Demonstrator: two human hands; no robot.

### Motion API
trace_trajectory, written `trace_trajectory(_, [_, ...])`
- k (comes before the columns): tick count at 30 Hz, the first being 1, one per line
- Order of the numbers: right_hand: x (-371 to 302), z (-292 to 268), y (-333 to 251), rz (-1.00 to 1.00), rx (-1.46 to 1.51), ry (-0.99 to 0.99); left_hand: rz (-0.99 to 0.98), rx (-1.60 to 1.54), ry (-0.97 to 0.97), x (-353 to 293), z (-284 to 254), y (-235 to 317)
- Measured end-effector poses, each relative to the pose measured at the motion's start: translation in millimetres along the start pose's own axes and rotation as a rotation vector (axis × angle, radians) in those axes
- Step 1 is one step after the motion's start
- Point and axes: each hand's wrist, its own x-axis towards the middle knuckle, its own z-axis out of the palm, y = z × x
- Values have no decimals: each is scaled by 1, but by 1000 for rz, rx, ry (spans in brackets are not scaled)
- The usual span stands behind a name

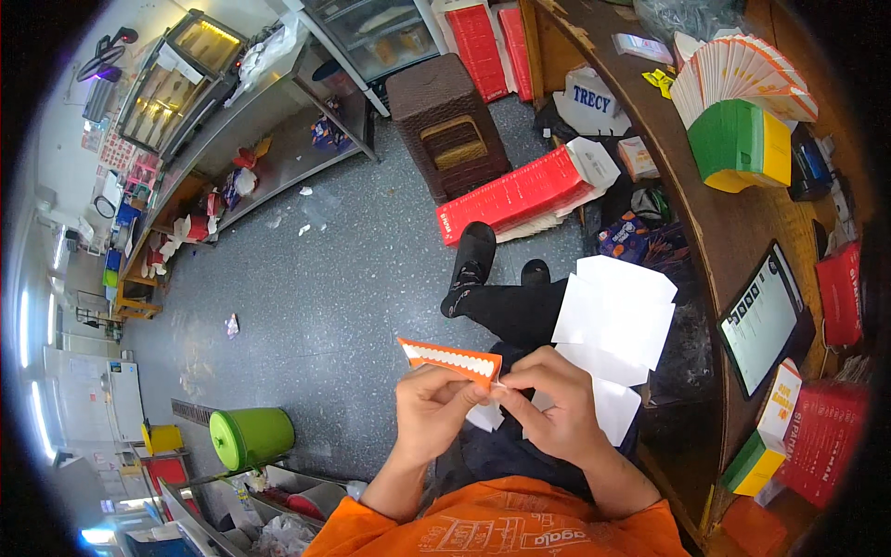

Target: The person sits on the floor and assembles flat white cardboard boxes by folding the flaps and applying adhesive strips to seal the edges. The person handles the boxes one at a time, folding them into a rectangular shape and securing them with stickers.

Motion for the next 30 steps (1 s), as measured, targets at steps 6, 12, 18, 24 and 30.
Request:
trace_trajectory(6, [-4,24,10,127,502,133,-46,-208,-58,-3,6,-13])
trace_trajectory(12, [-7,14,23,139,205,255,27,248,-2,-12,23,16])
trace_trajectory(18, [0,-2,17,37,159,267,500,548,274,-28,-12,1])
trace_trajectory(24, [-2,-2,4,164,273,-11,-10,278,-33,8,-13,6])
trace_trajectory(30, [-10,5,14,68,356,-36,67,65,-51,8,-12,-4])
